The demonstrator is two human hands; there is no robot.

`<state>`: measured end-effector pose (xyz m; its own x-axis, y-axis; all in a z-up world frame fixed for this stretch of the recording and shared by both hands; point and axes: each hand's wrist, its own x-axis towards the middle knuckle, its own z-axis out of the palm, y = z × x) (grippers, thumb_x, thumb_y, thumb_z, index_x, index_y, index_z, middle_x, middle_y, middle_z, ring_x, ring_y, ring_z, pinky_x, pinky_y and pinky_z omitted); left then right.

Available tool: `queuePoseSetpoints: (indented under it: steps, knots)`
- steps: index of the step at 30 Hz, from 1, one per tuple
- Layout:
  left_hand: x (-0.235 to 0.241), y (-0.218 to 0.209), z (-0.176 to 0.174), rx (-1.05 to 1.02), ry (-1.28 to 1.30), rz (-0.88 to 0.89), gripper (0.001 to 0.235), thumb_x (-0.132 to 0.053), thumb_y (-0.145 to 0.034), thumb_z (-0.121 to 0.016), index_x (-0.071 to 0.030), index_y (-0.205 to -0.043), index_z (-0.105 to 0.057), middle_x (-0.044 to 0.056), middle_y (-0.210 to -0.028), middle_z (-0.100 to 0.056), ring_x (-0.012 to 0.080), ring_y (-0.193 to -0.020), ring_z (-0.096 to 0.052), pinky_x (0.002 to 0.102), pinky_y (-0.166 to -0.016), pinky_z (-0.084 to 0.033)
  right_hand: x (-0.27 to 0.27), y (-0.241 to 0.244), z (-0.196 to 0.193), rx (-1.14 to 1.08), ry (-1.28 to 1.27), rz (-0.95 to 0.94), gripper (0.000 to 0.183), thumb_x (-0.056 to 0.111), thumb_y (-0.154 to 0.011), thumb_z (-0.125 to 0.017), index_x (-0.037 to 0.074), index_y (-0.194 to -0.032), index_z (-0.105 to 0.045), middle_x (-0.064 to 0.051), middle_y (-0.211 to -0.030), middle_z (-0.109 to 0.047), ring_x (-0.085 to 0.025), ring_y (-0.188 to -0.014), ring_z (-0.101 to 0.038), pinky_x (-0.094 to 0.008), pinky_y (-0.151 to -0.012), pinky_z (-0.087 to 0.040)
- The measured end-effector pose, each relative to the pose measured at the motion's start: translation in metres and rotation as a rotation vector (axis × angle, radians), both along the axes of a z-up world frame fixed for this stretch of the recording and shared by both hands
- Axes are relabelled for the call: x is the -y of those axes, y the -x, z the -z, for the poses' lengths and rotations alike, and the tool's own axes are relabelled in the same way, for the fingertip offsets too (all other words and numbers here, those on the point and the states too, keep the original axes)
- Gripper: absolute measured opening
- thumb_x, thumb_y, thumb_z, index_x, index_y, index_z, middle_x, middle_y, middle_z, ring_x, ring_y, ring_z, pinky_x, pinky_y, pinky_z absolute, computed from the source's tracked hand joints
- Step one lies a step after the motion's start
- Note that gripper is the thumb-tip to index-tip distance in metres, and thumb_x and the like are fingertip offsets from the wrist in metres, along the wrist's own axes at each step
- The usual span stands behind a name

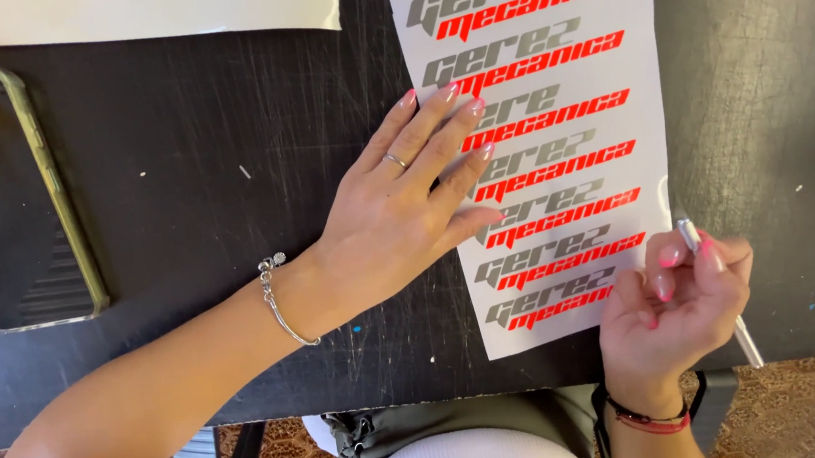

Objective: Using a precision craft knife to remove excess vinyl material from printed stickers on a sheet.

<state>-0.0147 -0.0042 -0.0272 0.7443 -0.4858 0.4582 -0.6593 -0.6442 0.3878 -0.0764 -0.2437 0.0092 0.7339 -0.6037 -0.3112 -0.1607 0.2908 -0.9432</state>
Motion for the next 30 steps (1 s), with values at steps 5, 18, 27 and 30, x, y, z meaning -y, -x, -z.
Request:
queuePoseSetpoints:
  steps: [5,18,27,30]
  knots:
    - [0.0,0.0,0.003,0.02,0.001,0.003,0.042,-0.037,-0.109,-0.08,0.002,-0.123,-0.079,0.025,-0.148,-0.055,0.0412,-0.142,-0.049,0.056,-0.124,-0.041,0.008,0.004,-0.009,-0.017,-0.095,0.032,0.014,0.024,-0.095,-0.051,0.021,-0.082,-0.049,0.009,-0.078,-0.05,-0.003,-0.057,-0.027,-0.017,-0.038,-0.009]
    - [-0.005,-0.003,0.003,-0.154,-0.047,-0.002,0.045,0.006,-0.104,-0.072,0.012,-0.146,-0.058,0.023,-0.163,-0.033,0.0395,-0.155,-0.028,0.056,-0.133,-0.034,0.058,0.071,0.032,0.113,0.653,-0.09,0.019,-0.006,-0.11,-0.046,0.007,-0.099,-0.038,-0.016,-0.082,-0.055,-0.012,-0.051,-0.038,-0.025,-0.045,-0.03]
    - [-0.005,-0.003,0.007,-0.139,-0.046,0.008,0.043,0.024,-0.104,-0.06,0.012,-0.146,-0.058,0.025,-0.159,-0.041,0.0413,-0.152,-0.031,0.058,-0.131,-0.032,0.053,0.069,0.04,0.145,0.803,-0.099,0.021,-0.001,-0.111,-0.053,0.0,-0.099,-0.036,-0.024,-0.079,-0.054,-0.02,-0.052,-0.041,-0.03,-0.047,-0.033]
    - [-0.004,-0.002,0.007,-0.129,-0.054,0.007,0.042,0.022,-0.105,-0.06,0.012,-0.146,-0.057,0.026,-0.158,-0.043,0.0413,-0.151,-0.03,0.057,-0.13,-0.031,0.055,0.072,0.044,0.164,0.839,-0.115,0.023,0.001,-0.114,-0.055,-0.001,-0.1,-0.036,-0.025,-0.082,-0.055,-0.02,-0.053,-0.043,-0.03,-0.05,-0.035]
